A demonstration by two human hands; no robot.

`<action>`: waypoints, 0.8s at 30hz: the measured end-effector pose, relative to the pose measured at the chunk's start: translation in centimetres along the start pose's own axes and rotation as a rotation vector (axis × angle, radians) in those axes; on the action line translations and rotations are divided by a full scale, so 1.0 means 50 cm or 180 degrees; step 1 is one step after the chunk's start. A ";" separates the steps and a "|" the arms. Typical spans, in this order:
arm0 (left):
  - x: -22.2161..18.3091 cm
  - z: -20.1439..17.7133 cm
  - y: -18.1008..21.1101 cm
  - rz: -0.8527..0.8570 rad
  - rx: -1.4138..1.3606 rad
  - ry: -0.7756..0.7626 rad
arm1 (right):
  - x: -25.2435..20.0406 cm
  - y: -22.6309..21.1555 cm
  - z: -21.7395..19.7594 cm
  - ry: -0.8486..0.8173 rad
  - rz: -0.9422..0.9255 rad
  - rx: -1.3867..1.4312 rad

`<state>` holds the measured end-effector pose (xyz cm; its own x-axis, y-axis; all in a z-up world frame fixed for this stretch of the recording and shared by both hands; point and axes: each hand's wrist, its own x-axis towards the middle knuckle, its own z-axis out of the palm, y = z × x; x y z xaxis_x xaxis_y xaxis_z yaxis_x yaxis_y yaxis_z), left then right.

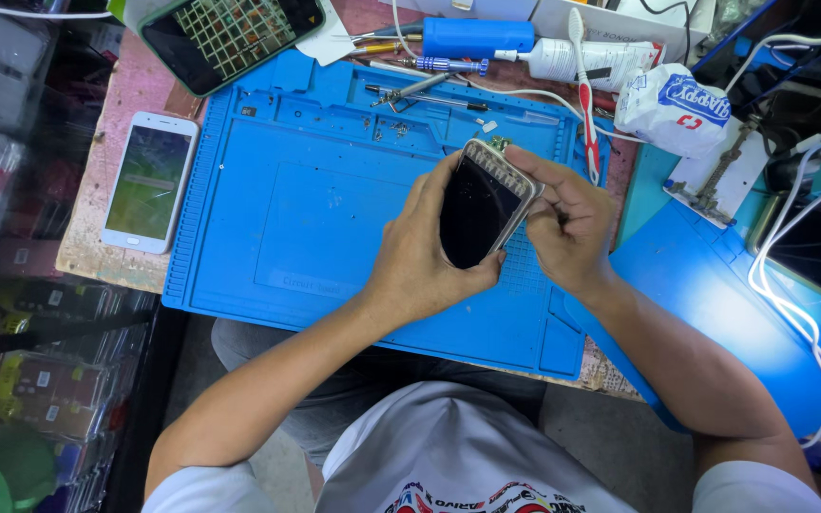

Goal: The person disassembles a white mobile phone, using a screwdriver to remove internal screws and handling a small component with their hands before reassembling the device.

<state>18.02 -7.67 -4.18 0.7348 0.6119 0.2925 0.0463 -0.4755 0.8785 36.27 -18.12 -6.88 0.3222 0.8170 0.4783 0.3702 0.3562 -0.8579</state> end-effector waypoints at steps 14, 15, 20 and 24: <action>-0.009 0.000 -0.029 0.0354 0.0562 0.0386 | 0.008 0.005 0.013 -0.0267 0.0729 0.0530; -0.006 0.001 -0.029 0.0198 0.0509 0.0365 | 0.006 0.007 0.015 -0.0351 0.0722 0.0680; -0.004 0.004 -0.027 0.0056 0.0649 0.0474 | 0.006 0.022 0.016 -0.0221 0.0552 0.0666; -0.013 -0.011 -0.016 0.0349 0.0455 0.0554 | -0.003 0.027 0.014 -0.0098 0.0585 0.0721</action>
<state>17.12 -7.34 -4.88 0.6137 0.6456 0.4545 0.0770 -0.6219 0.7793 36.13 -17.43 -8.24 0.3379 0.8894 0.3079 0.1031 0.2902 -0.9514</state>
